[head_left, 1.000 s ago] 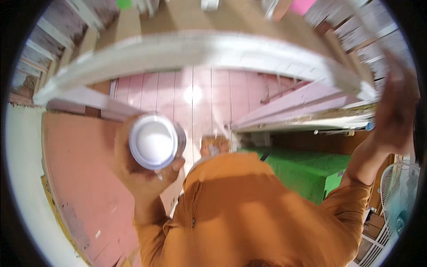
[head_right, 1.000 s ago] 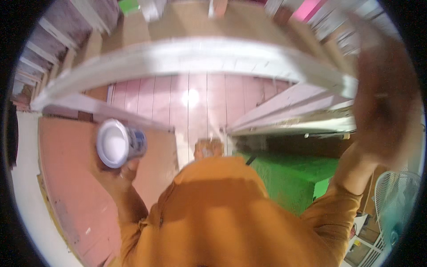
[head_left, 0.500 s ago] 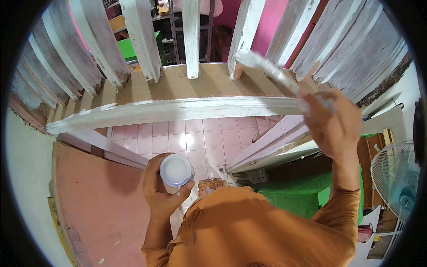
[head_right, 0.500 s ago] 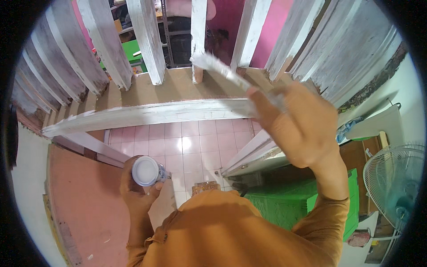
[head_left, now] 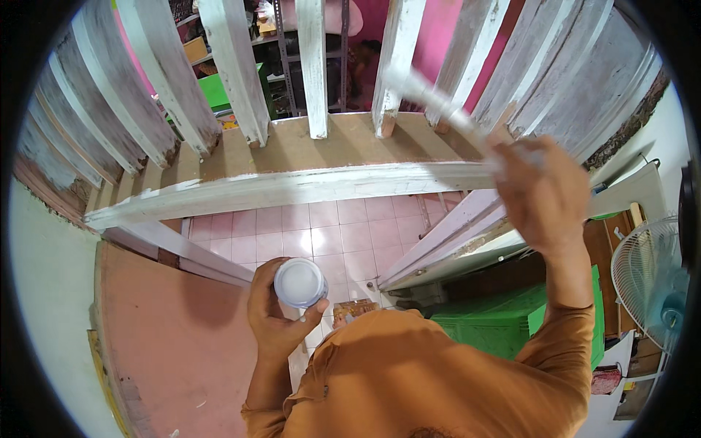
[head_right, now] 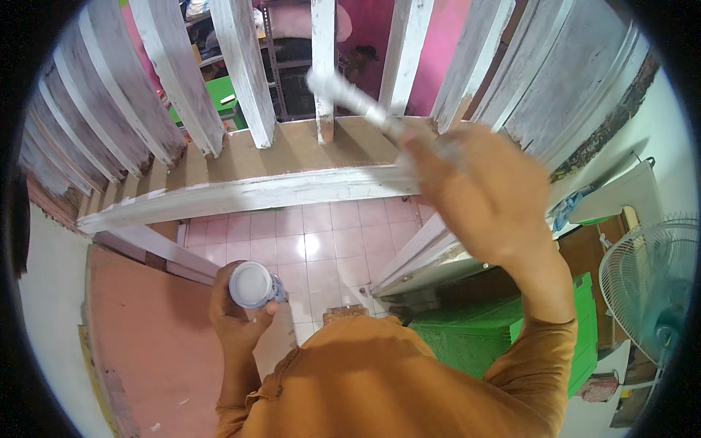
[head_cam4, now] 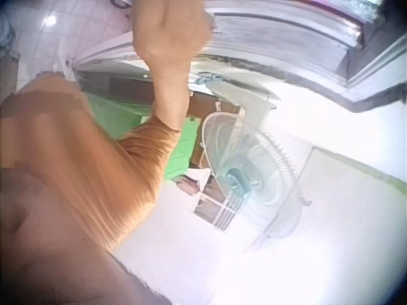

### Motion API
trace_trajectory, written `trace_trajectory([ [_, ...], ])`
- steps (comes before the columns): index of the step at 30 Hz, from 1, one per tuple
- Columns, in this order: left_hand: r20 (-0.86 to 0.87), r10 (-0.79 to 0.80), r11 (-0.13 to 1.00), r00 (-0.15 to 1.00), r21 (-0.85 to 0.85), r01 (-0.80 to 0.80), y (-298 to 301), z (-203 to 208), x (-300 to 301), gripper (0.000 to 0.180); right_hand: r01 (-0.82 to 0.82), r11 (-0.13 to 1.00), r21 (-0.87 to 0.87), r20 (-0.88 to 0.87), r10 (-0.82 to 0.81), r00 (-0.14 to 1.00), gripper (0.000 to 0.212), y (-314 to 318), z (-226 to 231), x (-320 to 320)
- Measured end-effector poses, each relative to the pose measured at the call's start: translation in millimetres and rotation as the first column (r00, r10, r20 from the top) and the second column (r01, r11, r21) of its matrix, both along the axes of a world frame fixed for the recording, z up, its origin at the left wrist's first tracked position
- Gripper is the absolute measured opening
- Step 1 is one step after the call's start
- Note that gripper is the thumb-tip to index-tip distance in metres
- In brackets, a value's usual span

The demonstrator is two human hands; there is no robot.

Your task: The person paints a wooden railing by repeatedly dipping a paintbrush into a paint container and applying paint onto the wooden beams.

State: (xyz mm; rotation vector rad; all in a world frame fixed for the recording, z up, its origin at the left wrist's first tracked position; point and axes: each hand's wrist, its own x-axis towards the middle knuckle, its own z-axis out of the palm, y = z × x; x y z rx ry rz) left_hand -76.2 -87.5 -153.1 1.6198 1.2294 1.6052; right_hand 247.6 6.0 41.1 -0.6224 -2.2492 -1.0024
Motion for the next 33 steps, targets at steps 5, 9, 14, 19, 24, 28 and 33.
trace_trajectory([
  [5, 0.059, -0.003, 1.0, 0.998, 0.011, 0.002, 3, 4, 5, 0.069, -0.02, 0.993, -0.115, 0.143, 0.036, 0.989, 0.042, 4, -8, 2],
  [9, 0.095, -0.003, 1.0, 0.995, -0.003, 0.003, 5, 3, 6, 0.068, -0.066, 0.996, -0.066, -0.004, 0.066, 0.998, 0.047, 4, 4, -3],
  [14, 0.061, -0.014, 0.999, 0.998, -0.036, 0.016, 3, 9, 7, 0.066, 0.015, 0.999, -0.04, 0.091, -0.011, 0.996, 0.043, 2, 9, -2],
  [19, 0.018, -0.025, 0.999, 1.0, -0.027, 0.026, 5, 7, 10, 0.066, -0.048, 0.979, 0.199, -0.183, 0.085, 0.979, 0.024, 25, 56, -8],
  [24, 0.038, -0.054, 0.998, 0.998, -0.025, 0.055, 8, 6, 14, 0.067, 0.021, 0.949, 0.316, -0.313, 0.083, 0.946, 0.015, 23, 97, -24],
  [28, 0.033, -0.044, 0.999, 0.998, -0.01, 0.045, 9, 3, 12, 0.066, -0.02, 0.948, 0.317, -0.233, 0.098, 0.968, 0.017, 27, 76, -17],
  [33, 0.032, -0.028, 0.999, 0.999, -0.032, 0.029, 9, 8, 11, 0.065, -0.059, 0.975, 0.215, -0.209, 0.105, 0.972, 0.019, 17, 83, -17],
])
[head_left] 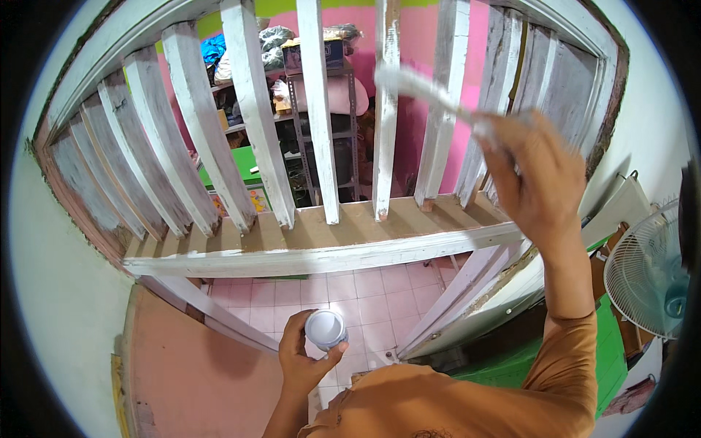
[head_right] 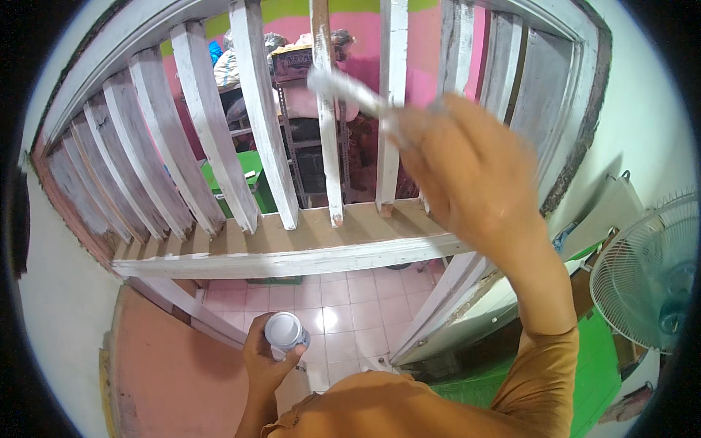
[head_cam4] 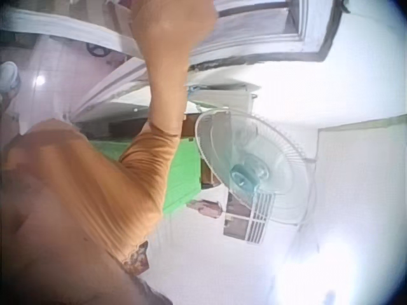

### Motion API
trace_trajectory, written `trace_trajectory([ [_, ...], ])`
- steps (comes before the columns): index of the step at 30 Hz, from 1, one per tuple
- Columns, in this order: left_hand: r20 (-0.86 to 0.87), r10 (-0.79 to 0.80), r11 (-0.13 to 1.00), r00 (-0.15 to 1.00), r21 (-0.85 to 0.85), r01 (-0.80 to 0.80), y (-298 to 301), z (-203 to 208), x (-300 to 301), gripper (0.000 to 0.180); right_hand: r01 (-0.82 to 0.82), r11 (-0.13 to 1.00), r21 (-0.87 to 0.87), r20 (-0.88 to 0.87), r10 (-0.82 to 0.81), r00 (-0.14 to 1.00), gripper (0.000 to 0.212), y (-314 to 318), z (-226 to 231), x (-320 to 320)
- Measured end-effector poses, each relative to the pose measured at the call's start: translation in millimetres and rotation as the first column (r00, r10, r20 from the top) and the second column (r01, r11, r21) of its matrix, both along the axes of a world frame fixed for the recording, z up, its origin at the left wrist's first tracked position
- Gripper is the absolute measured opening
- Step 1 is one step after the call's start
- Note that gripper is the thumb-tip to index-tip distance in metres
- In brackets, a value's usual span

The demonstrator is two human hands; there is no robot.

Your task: The person paints a wooden railing by repeatedly dipping a paintbrush into a paint container and applying paint onto the wooden beams.

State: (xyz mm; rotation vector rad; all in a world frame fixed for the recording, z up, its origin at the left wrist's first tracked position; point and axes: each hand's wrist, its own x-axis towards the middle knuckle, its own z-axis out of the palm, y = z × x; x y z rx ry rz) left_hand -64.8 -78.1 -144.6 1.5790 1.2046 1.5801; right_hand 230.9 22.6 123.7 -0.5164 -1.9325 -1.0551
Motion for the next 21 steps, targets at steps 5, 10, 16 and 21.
trace_trajectory([
  [5, 0.042, -0.009, 1.0, 0.999, 0.006, 0.008, 5, -3, 2, 0.063, 0.029, 0.993, 0.115, -0.038, -0.025, 0.999, 0.018, 12, 14, -1],
  [10, 0.023, -0.015, 1.0, 1.0, 0.008, 0.015, 5, -2, 3, 0.063, -0.005, 1.0, 0.012, -0.009, 0.005, 1.0, 0.017, 4, -2, 4],
  [16, 0.025, -0.034, 0.999, 0.999, 0.006, 0.034, 9, -6, 4, 0.062, -0.025, 0.978, 0.208, -0.185, 0.064, 0.981, 0.015, 19, 42, -5],
  [21, -0.027, -0.009, 0.999, 1.0, 0.05, 0.01, 7, -8, 0, 0.064, 0.007, 0.998, 0.059, -0.158, 0.002, 0.987, 0.011, 12, 35, -7],
])
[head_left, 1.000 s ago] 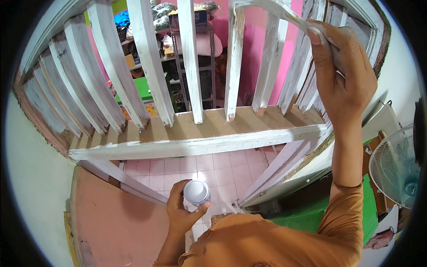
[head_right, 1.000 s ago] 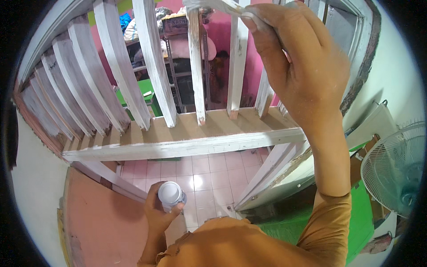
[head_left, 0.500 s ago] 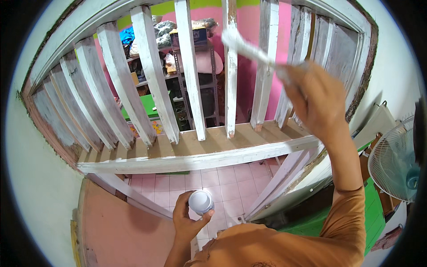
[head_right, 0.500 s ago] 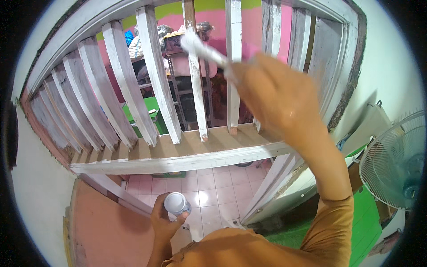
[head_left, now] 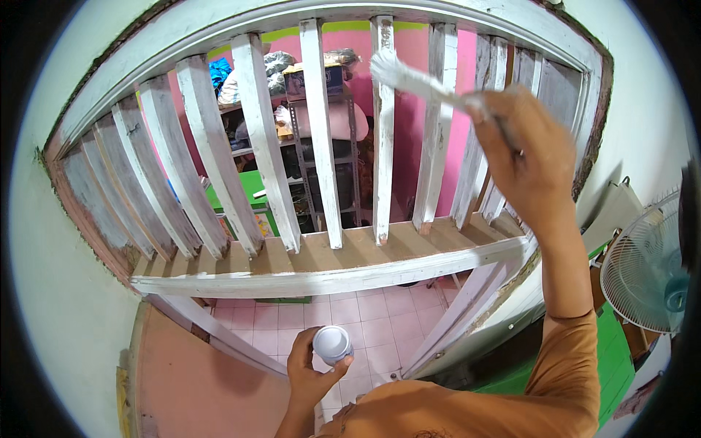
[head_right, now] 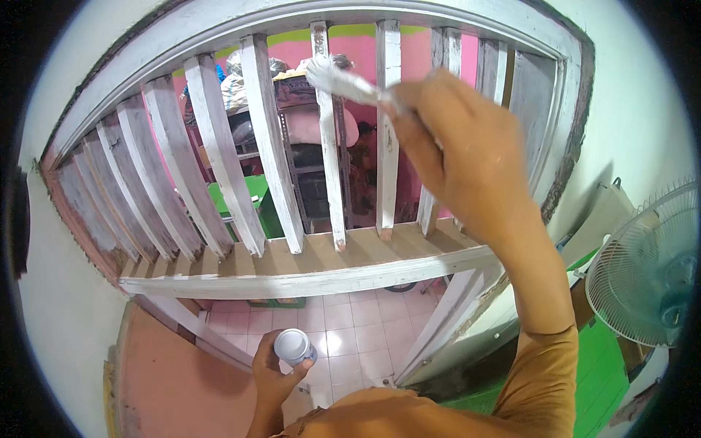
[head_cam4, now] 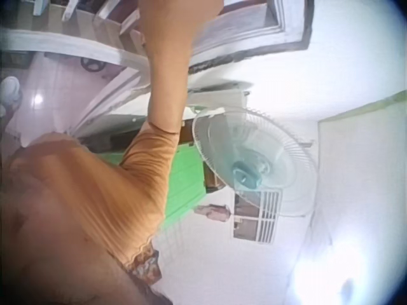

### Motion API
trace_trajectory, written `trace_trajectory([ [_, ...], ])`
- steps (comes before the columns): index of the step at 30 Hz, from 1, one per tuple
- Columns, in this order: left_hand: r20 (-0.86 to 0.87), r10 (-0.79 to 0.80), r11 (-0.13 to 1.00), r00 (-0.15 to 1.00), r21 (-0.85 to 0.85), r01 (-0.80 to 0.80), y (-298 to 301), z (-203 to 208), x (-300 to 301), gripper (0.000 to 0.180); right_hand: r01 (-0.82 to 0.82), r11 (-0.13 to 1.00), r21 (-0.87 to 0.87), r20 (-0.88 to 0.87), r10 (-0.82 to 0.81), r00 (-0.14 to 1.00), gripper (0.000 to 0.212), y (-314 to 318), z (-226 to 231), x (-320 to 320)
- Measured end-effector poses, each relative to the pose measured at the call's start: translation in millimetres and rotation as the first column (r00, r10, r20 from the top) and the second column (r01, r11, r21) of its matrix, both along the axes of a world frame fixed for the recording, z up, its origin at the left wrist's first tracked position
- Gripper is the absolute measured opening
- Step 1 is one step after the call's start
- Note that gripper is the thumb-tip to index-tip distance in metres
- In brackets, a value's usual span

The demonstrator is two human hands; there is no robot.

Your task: The person paints a wooden railing by repeatedly dipping a paintbrush into a paint container and applying paint onto the wooden beams.

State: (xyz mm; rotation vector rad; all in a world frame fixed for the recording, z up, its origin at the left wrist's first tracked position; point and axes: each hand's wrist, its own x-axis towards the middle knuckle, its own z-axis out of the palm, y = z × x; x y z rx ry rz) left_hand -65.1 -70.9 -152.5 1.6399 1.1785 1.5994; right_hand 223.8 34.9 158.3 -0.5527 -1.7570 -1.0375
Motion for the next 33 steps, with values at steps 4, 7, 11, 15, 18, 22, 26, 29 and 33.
trace_trajectory([
  [4, 0.052, -0.017, 1.0, 0.998, -0.015, 0.018, 4, 0, 1, 0.064, -0.054, 0.99, 0.129, -0.019, 0.057, 0.998, 0.007, 7, 31, -5],
  [7, 0.052, -0.007, 1.0, 0.999, -0.024, 0.008, 0, 0, -3, 0.063, -0.009, 1.0, 0.023, -0.009, 0.009, 1.0, 0.008, -1, 20, -9],
  [11, 0.057, -0.028, 0.999, 0.998, -0.017, 0.029, 3, 0, 0, 0.063, -0.013, 0.993, 0.121, -0.043, 0.019, 0.999, 0.008, 4, 30, -1],
  [15, 0.075, -0.016, 0.999, 0.997, -0.036, 0.018, 3, -2, -2, 0.064, -0.063, 0.998, 0.002, -0.104, 0.063, 0.993, 0.009, -1, 27, -7],
  [18, 0.055, -0.014, 0.999, 0.998, -0.043, 0.016, 3, -1, -1, 0.065, 0.004, 1.0, -0.009, -0.089, -0.005, 0.996, 0.012, -5, 26, -3],
  [22, 0.008, -0.042, 0.998, 0.999, -0.036, 0.042, 7, 0, 2, 0.065, -0.05, 0.998, 0.033, -0.124, 0.054, 0.991, 0.011, -2, 29, -4],
  [26, -0.01, -0.031, 0.999, 0.999, -0.032, 0.031, 4, -3, -1, 0.067, 0.045, 0.993, -0.11, 0.04, -0.041, 0.998, 0.01, -9, -12, -4],
  [29, -0.026, -0.025, 0.999, 0.999, -0.02, 0.025, 5, -5, -2, 0.068, 0.104, 0.96, -0.262, 0.161, -0.063, 0.985, 0.013, -22, -49, 4],
  [33, -0.016, -0.03, 0.999, 0.999, -0.024, 0.03, 8, -5, -1, 0.07, 0.09, 0.938, -0.335, 0.214, -0.018, 0.977, 0.018, -31, -89, 7],
])
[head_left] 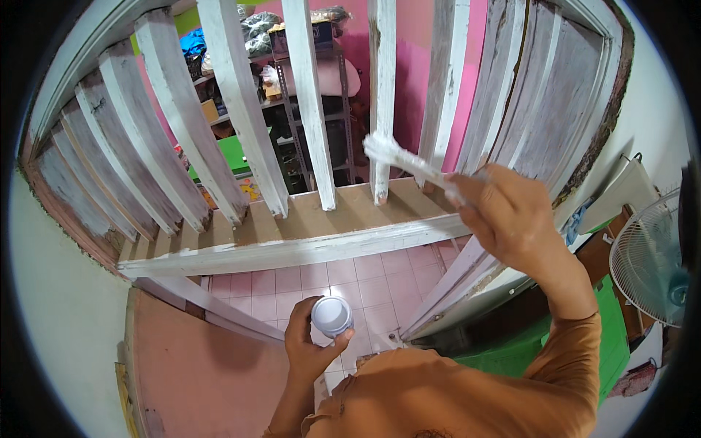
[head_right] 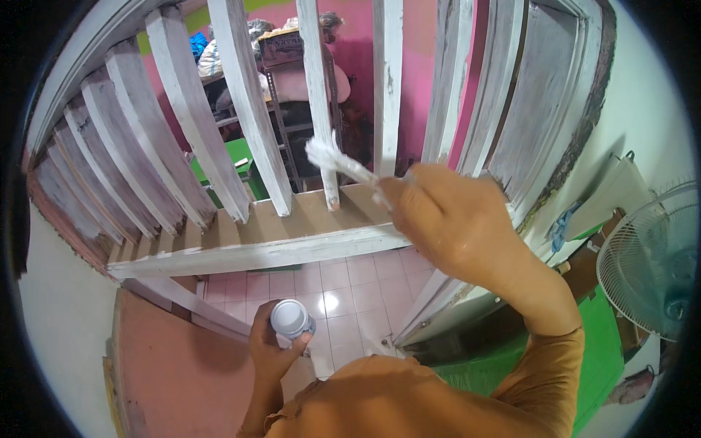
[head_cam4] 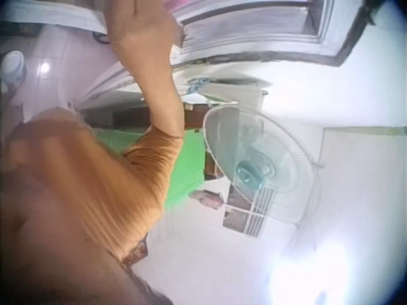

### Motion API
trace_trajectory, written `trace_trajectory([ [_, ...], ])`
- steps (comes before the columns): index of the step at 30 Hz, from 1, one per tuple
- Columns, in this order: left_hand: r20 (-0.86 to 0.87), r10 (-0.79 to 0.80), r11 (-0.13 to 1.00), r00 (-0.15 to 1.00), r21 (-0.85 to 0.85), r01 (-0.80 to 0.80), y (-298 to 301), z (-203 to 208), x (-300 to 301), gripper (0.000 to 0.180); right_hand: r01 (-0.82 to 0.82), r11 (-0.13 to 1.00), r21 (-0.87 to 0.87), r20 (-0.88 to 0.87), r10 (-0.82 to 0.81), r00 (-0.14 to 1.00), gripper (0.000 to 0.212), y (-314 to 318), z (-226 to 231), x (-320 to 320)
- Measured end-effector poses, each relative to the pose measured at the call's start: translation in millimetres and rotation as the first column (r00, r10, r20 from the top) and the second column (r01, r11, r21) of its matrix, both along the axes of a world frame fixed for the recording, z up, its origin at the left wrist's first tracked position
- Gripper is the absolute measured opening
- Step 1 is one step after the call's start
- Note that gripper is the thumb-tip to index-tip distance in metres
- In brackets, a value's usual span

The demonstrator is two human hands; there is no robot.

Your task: The person paints a wooden railing by repeatedly dipping a paintbrush into a paint container and applying paint onto the wooden beams.

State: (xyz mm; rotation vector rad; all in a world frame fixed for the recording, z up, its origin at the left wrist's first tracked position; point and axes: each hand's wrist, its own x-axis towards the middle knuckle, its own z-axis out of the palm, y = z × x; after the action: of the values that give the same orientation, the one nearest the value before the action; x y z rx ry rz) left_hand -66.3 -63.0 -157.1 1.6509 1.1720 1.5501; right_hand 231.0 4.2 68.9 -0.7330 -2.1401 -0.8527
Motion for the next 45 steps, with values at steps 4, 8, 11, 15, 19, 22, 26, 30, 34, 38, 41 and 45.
trace_trajectory([
  [4, 0.027, -0.004, 1.0, 1.0, -0.006, 0.004, 2, 1, 6, 0.066, -0.006, 0.994, -0.113, 0.162, 0.025, 0.986, 0.03, -3, -11, 8],
  [8, 0.049, -0.029, 1.0, 0.998, -0.005, 0.029, 4, 0, 10, 0.065, -0.034, 0.98, -0.198, 0.175, 0.07, 0.982, 0.037, -2, -13, 13],
  [11, 0.036, -0.049, 0.999, 0.998, -0.014, 0.05, 4, 0, 12, 0.064, -0.036, 0.985, -0.167, 0.159, 0.063, 0.985, 0.04, -2, -12, 13],
  [15, 0.008, -0.051, 0.998, 0.999, -0.027, 0.051, 3, 0, 14, 0.063, 0.046, 0.999, 0.008, 0.004, -0.046, 0.999, 0.024, 1, -3, 21],
  [19, 0.027, -0.068, 0.997, 0.997, -0.036, 0.069, 6, 1, 19, 0.064, 0.072, 0.963, 0.259, -0.15, -0.033, 0.988, 0.021, 1, 33, 38],
  [22, 0.045, -0.088, 0.995, 0.995, -0.048, 0.09, 6, -1, 20, 0.065, 0.17, 0.954, 0.245, -0.336, -0.08, 0.938, 0.019, -2, 44, 43],
  [26, 0.041, -0.085, 0.995, 0.996, -0.044, 0.087, 7, -4, 21, 0.065, 0.113, 0.989, 0.096, -0.132, -0.1, 0.986, 0.019, -4, 18, 53],
  [30, 0.05, -0.102, 0.994, 0.994, -0.035, 0.104, 9, -5, 21, 0.065, 0.14, 0.988, -0.071, -0.331, -0.156, 0.931, 0.015, -18, -7, 65],
  [34, 0.046, -0.098, 0.994, 0.994, -0.042, 0.1, 12, -7, 21, 0.066, 0.155, 0.986, -0.052, -0.475, -0.161, 0.865, 0.015, -26, -23, 80],
  [38, 0.065, -0.119, 0.991, 0.991, -0.056, 0.123, 14, -3, 25, 0.067, 0.136, 0.963, -0.234, -0.363, -0.216, 0.906, 0.02, -28, -35, 95],
  [41, 0.066, -0.134, 0.989, 0.989, -0.046, 0.137, 17, -2, 29, 0.067, 0.165, 0.936, -0.311, -0.315, -0.266, 0.911, 0.023, -27, -36, 102],
  [45, 0.055, -0.15, 0.986, 0.987, -0.063, 0.154, 18, -9, 27, 0.067, 0.199, 0.969, -0.147, -0.386, -0.242, 0.89, 0.026, -18, -29, 97],
])
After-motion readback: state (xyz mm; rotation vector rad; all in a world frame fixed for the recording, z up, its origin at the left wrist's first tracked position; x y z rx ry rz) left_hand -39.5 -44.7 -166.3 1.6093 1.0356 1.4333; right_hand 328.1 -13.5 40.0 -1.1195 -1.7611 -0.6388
